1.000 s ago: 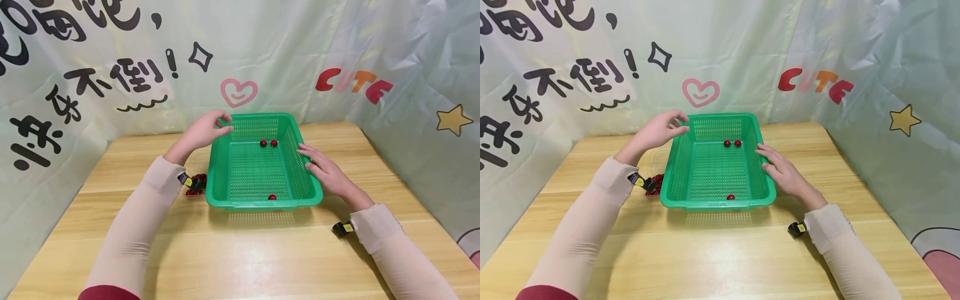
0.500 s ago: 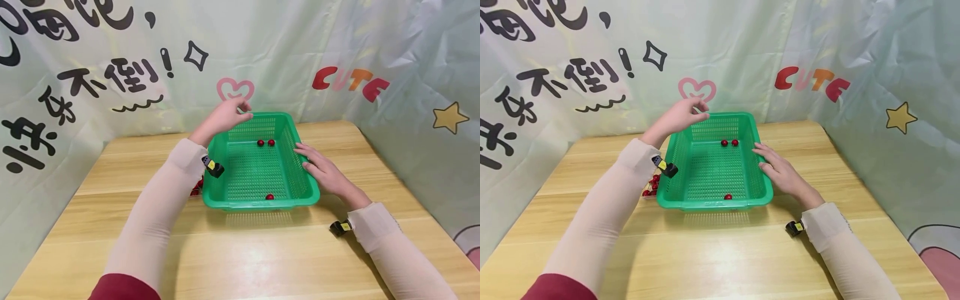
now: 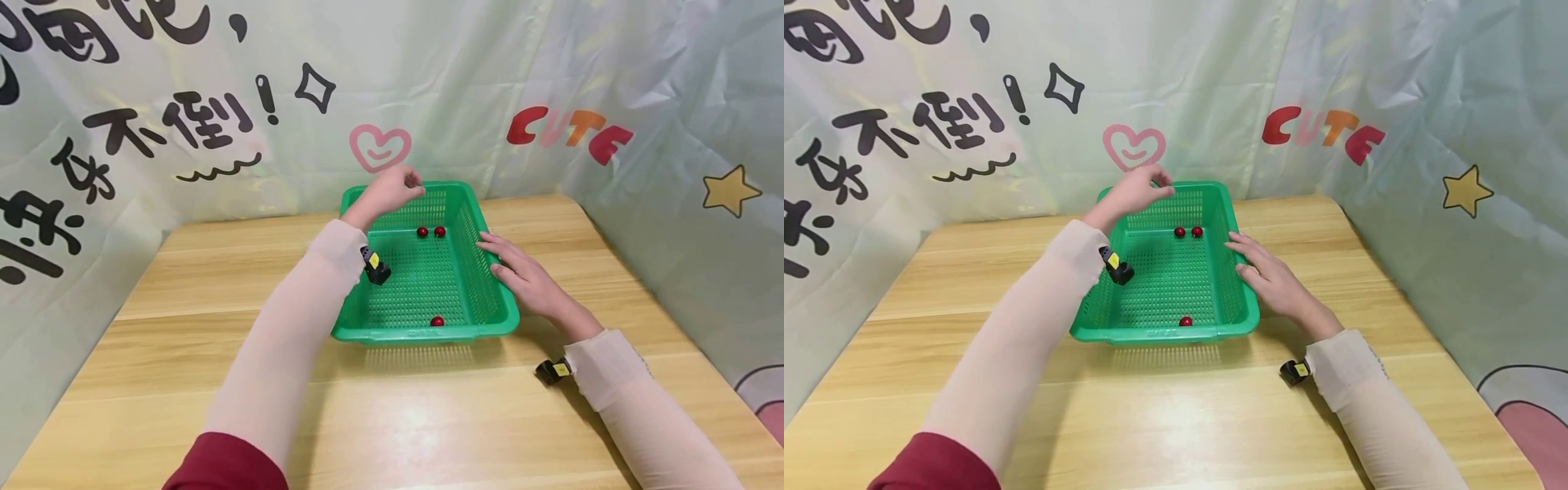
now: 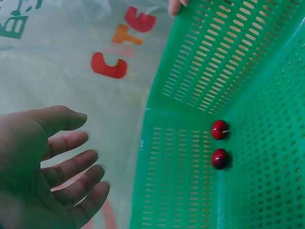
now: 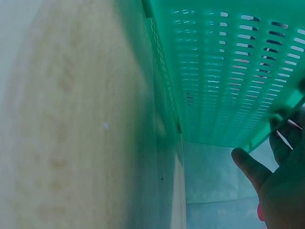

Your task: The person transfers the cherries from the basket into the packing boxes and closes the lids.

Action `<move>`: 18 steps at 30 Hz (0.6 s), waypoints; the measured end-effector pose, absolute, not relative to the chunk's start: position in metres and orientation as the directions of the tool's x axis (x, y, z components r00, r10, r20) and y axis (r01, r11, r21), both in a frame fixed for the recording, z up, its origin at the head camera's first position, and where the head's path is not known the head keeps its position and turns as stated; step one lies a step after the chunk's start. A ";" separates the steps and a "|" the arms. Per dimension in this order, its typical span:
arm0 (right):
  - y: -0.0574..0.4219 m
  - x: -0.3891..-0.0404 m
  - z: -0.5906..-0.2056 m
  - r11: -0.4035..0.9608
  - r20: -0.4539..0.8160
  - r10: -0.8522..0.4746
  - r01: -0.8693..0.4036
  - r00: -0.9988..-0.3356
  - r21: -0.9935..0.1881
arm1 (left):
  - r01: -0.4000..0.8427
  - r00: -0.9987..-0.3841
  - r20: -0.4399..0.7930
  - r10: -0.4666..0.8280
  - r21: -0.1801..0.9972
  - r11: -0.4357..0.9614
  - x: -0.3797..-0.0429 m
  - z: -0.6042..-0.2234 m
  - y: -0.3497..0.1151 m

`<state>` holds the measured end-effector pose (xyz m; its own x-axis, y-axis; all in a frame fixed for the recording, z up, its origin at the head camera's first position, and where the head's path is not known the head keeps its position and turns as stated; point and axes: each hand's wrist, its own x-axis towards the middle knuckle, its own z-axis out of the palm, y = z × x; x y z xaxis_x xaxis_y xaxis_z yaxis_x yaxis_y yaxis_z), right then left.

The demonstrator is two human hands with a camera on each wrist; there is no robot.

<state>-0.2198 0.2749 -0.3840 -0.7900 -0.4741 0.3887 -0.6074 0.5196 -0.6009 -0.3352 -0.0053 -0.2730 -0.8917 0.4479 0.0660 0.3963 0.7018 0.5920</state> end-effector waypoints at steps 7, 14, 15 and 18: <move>0.275 -0.220 -0.385 0.525 0.381 -0.470 -0.599 -0.796 -0.604 | 0.391 -0.895 0.029 0.446 0.531 0.752 -0.345 -0.295 0.009; 0.274 -0.218 -0.384 0.524 0.379 -0.470 -0.598 -0.797 -0.607 | 0.401 -0.889 -0.024 0.457 0.442 0.803 -0.352 -0.314 0.021; 0.274 -0.218 -0.383 0.526 0.376 -0.468 -0.594 -0.800 -0.608 | 0.407 -0.886 -0.030 0.462 0.422 0.810 -0.352 -0.317 0.022; 0.274 -0.218 -0.383 0.529 0.371 -0.466 -0.589 -0.803 -0.610 | 0.428 -0.875 -0.061 0.479 0.362 0.828 -0.352 -0.324 0.024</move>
